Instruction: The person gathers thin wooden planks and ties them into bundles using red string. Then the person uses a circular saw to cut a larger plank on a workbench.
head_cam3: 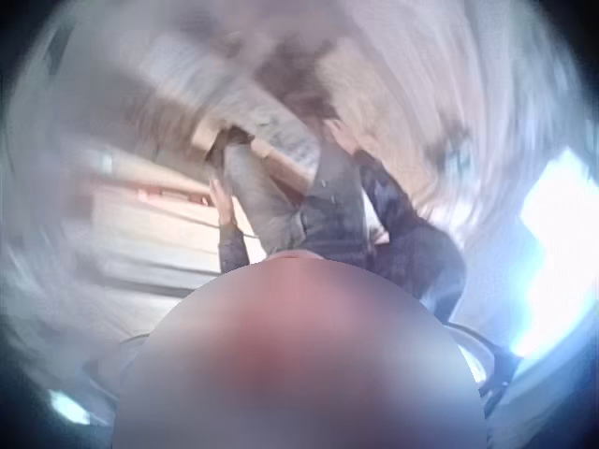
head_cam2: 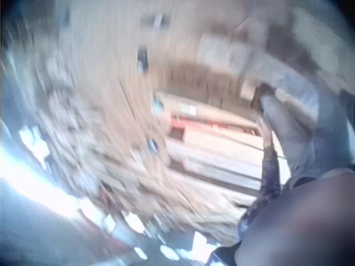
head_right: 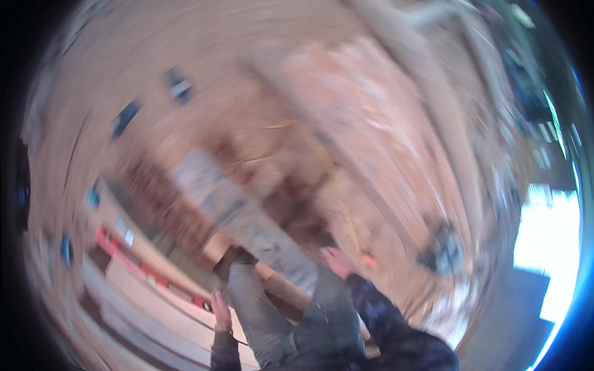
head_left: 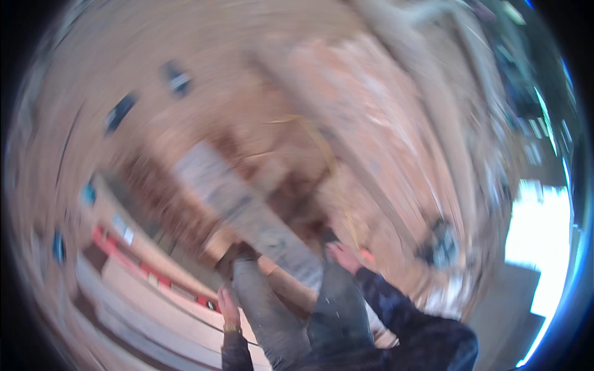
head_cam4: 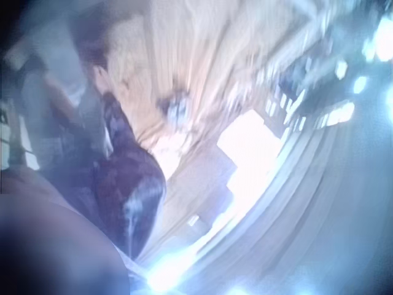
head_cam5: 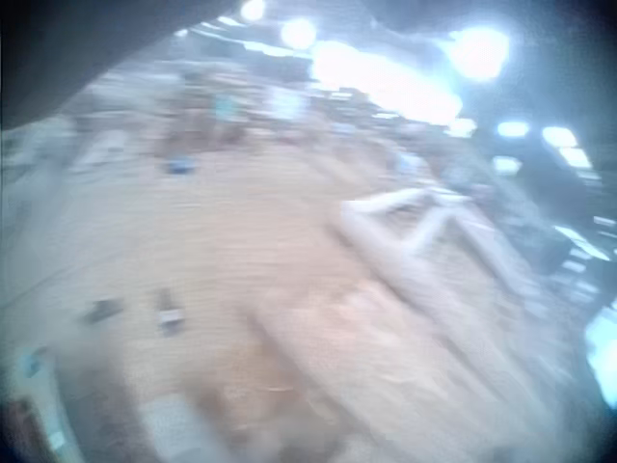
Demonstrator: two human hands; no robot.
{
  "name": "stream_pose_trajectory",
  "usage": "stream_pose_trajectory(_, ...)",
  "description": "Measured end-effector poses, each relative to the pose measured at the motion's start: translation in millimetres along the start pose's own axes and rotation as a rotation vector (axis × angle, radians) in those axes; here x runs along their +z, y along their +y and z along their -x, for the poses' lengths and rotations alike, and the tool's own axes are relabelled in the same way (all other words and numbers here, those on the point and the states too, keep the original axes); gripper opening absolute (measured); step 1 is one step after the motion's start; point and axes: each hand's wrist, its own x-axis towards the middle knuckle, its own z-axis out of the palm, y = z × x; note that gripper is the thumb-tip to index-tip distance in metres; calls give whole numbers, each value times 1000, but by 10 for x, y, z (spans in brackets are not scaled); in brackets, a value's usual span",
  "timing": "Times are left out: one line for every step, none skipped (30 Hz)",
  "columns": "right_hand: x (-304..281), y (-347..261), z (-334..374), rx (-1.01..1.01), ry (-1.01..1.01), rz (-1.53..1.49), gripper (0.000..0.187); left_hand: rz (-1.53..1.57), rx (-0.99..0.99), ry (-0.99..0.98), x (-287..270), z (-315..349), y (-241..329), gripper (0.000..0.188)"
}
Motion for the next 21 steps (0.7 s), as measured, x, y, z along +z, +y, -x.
stream_pose_trajectory(-45, -49, 211, -86, 18, 133, 36, -11, 5, -107, -106, 72, -23, 57)
stream_pose_trajectory(-80, -85, 430, -95, 87, 184, 37, -163, -17, -156, -139, 123, -18, 62)
stream_pose_trajectory(-128, -110, 613, -161, 138, 220, 37, -67, -112, -376, -228, 289, -10, 64)
stream_pose_trajectory(-170, -71, 844, -147, 245, 183, 37, 226, -450, -285, -146, 305, 36, 63)
stream_pose_trajectory(-193, -28, 999, -168, 343, 144, 38, 129, -447, -370, -268, 405, 177, 64)
stream_pose_trajectory(-123, 13, 1086, -219, 412, 99, 38, 45, -471, -407, -296, 452, 336, 64)
stream_pose_trajectory(-111, 97, 1173, -136, 482, 62, 37, -16, -488, -425, -293, 527, 523, 64)
stream_pose_trajectory(-121, 201, 1231, -83, 523, 25, 37, -75, -486, -435, -266, 585, 744, 64)
stream_pose_trajectory(-104, 307, 1259, -45, 555, -24, 37, -140, -475, -442, -216, 651, 975, 65)
stream_pose_trajectory(-95, 410, 1275, -13, 559, -80, 37, -203, -456, -443, -138, 747, 1215, 65)
stream_pose_trajectory(-110, 515, 1276, 23, 607, -147, 37, -260, -441, -450, 1, 820, 1455, 65)
stream_pose_trajectory(-127, 605, 1260, 24, 579, -211, 38, -326, -416, -452, 142, 936, 1696, 66)
stream_pose_trajectory(-144, 682, 1255, 45, 591, -271, 38, -389, -390, -458, 299, 1015, 1902, 66)
stream_pose_trajectory(-197, 754, 1223, 60, 581, -329, 38, -413, -356, -532, 507, 1102, 2112, 66)
stream_pose_trajectory(-262, 817, 1200, 63, 600, -389, 38, -552, -314, -441, 725, 1186, 2317, 66)
stream_pose_trajectory(-327, 894, 1174, 66, 597, -435, 38, -639, -271, -419, 954, 1240, 2481, 67)
stream_pose_trajectory(-423, 976, 1143, 63, 591, -482, 38, -751, -220, -356, 1179, 1292, 2643, 67)
stream_pose_trajectory(-515, 1065, 1122, 58, 646, -508, 38, -644, -232, -500, 1425, 1316, 2820, 63)
stream_pose_trajectory(-638, 1173, 1094, 77, 615, -527, 38, -550, -247, -527, 1688, 1343, 2981, 57)
stream_pose_trajectory(-771, 1326, 1087, 73, 600, -544, 38, -483, -278, -488, 1943, 1378, 3090, 50)
stream_pose_trajectory(-861, 1452, 1105, 92, 570, -570, 38, -558, -94, -464, 2220, 1405, 3181, 48)
